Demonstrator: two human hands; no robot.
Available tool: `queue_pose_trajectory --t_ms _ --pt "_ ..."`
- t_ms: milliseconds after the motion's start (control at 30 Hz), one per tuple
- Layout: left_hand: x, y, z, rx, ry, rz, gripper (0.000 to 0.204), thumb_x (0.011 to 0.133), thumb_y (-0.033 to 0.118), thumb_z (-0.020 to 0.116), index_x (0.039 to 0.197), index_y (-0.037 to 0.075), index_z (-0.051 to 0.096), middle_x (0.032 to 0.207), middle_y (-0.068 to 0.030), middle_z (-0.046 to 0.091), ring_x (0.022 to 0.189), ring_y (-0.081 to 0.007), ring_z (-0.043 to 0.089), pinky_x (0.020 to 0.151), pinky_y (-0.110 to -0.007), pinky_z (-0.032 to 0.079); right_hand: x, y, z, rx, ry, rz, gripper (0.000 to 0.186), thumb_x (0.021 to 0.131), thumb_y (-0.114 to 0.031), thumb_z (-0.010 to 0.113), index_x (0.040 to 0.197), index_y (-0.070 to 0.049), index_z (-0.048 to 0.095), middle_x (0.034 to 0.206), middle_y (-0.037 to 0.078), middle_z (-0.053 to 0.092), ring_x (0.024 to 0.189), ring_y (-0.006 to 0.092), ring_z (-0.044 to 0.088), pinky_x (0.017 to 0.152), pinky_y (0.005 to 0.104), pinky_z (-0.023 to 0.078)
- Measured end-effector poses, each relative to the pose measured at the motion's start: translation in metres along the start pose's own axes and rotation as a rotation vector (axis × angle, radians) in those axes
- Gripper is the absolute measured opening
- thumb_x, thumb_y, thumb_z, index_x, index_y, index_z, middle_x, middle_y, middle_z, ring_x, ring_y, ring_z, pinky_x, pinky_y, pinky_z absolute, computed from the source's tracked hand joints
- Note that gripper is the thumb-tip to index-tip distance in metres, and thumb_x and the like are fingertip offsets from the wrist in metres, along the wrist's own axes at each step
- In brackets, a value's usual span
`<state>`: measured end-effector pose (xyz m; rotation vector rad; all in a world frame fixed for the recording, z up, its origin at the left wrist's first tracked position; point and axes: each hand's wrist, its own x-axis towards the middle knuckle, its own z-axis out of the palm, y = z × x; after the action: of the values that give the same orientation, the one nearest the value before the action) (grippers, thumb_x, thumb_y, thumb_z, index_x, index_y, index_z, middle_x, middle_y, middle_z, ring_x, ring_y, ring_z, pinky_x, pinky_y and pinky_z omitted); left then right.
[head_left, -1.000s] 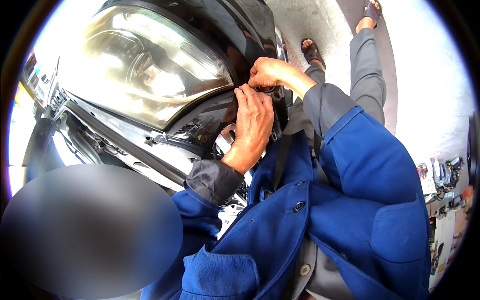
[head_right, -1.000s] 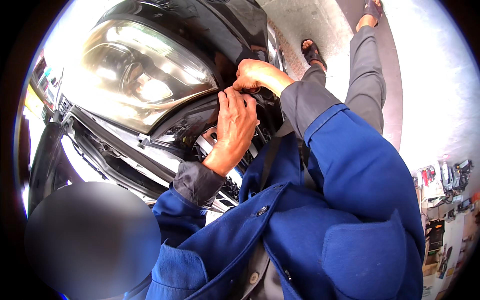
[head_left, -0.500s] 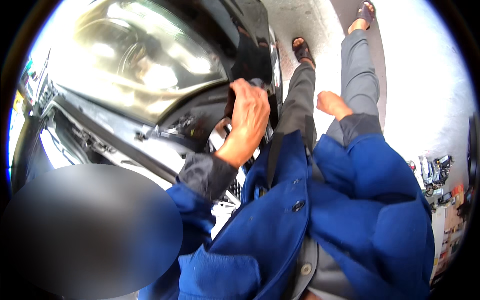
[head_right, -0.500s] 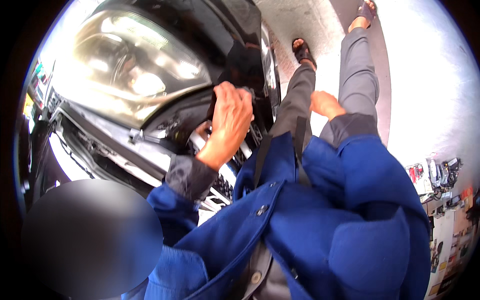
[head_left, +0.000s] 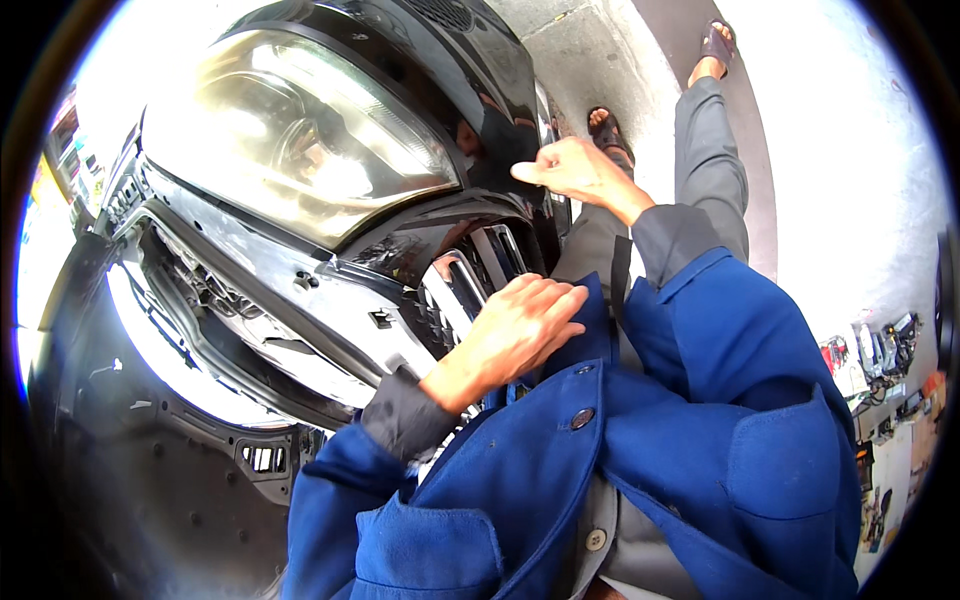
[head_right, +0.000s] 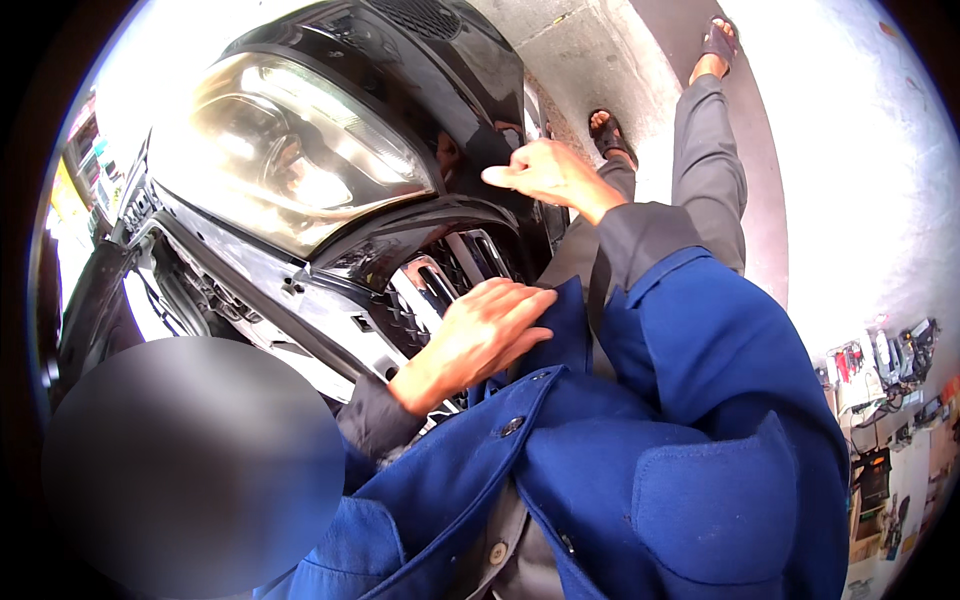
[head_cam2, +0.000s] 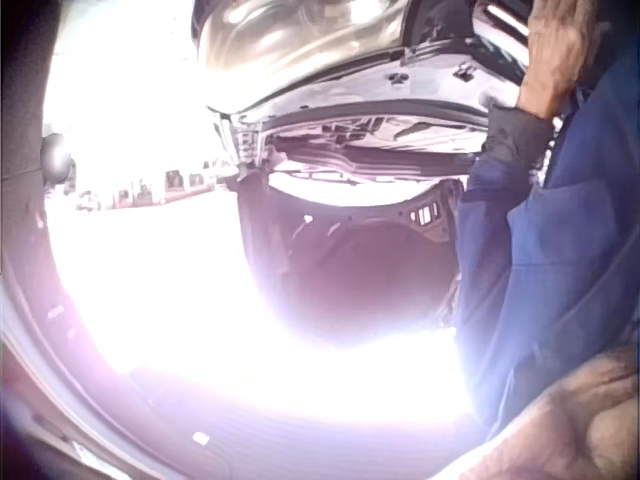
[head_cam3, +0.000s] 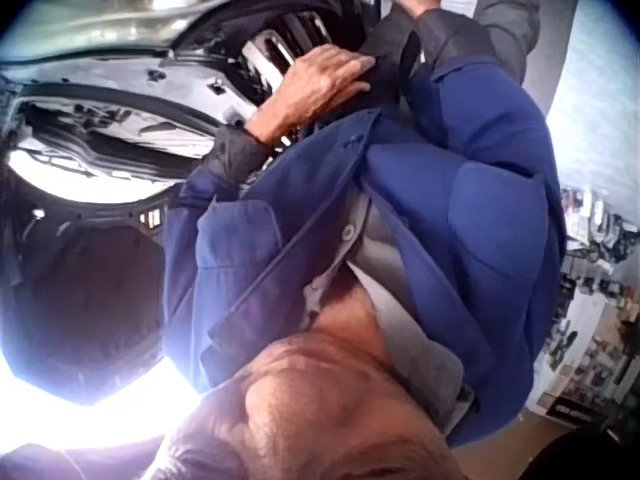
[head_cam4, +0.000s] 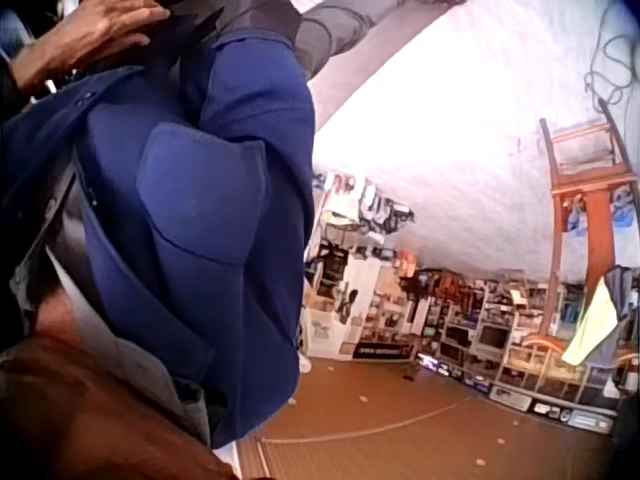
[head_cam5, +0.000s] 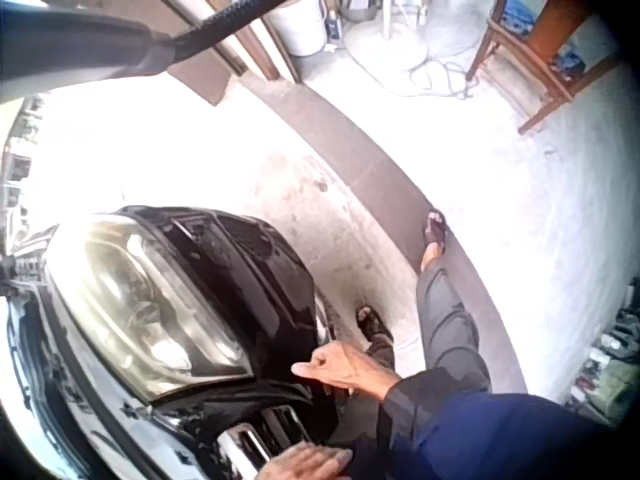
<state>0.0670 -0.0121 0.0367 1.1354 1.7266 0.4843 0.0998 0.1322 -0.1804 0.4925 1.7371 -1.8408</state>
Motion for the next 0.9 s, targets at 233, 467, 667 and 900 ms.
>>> queue_pose_trajectory --t_ms 233,467,667,900 --pt "-0.059 0.006 -0.079 0.5 0.503 -0.18 0.033 0.084 -0.003 0.073 0.117 0.001 0.071 0.116 -0.0135 0.074 0.117 -0.0311 0.069 0.113 -0.054 0.044 0.038 -0.057 0.029 -0.238 -0.174 0.105 0.089 0.079 -0.08 0.067 0.068 0.008 0.069 0.062 0.02 0.061 0.06 0.0321 0.061 0.064 0.0458 0.048" --pt "-0.059 -0.021 -0.081 0.663 0.476 -0.314 0.039 0.082 0.007 0.079 0.121 0.005 0.071 0.121 -0.0087 0.073 0.119 -0.0287 0.065 0.118 -0.05 0.036 0.047 -0.037 0.034 -0.282 -0.346 0.284 0.088 0.081 -0.085 0.065 0.069 0.002 0.071 0.055 0.011 0.055 0.052 0.0224 0.053 0.054 0.0398 0.042" --pt "-0.023 -0.023 -0.08 0.82 0.118 -0.343 0.053 0.084 0.028 0.08 0.125 0.0 0.063 0.128 -0.0182 0.065 0.124 -0.0337 0.057 0.111 -0.048 0.04 0.05 -0.025 0.033 -0.212 -0.391 0.311 0.094 0.075 -0.088 0.067 0.063 0.005 0.065 0.056 0.013 0.057 0.054 0.0237 0.055 0.058 0.0413 0.045" --pt "-0.001 -0.029 -0.057 1.055 -0.144 -0.345 0.063 0.084 0.036 0.077 0.131 -0.002 0.057 0.129 -0.0246 0.062 0.128 -0.0361 0.054 0.112 -0.047 0.039 0.05 0.002 0.046 -0.075 -0.284 0.266 0.088 0.076 -0.082 0.072 0.06 0.004 0.064 0.057 0.013 0.058 0.053 0.0238 0.054 0.058 0.0414 0.044"
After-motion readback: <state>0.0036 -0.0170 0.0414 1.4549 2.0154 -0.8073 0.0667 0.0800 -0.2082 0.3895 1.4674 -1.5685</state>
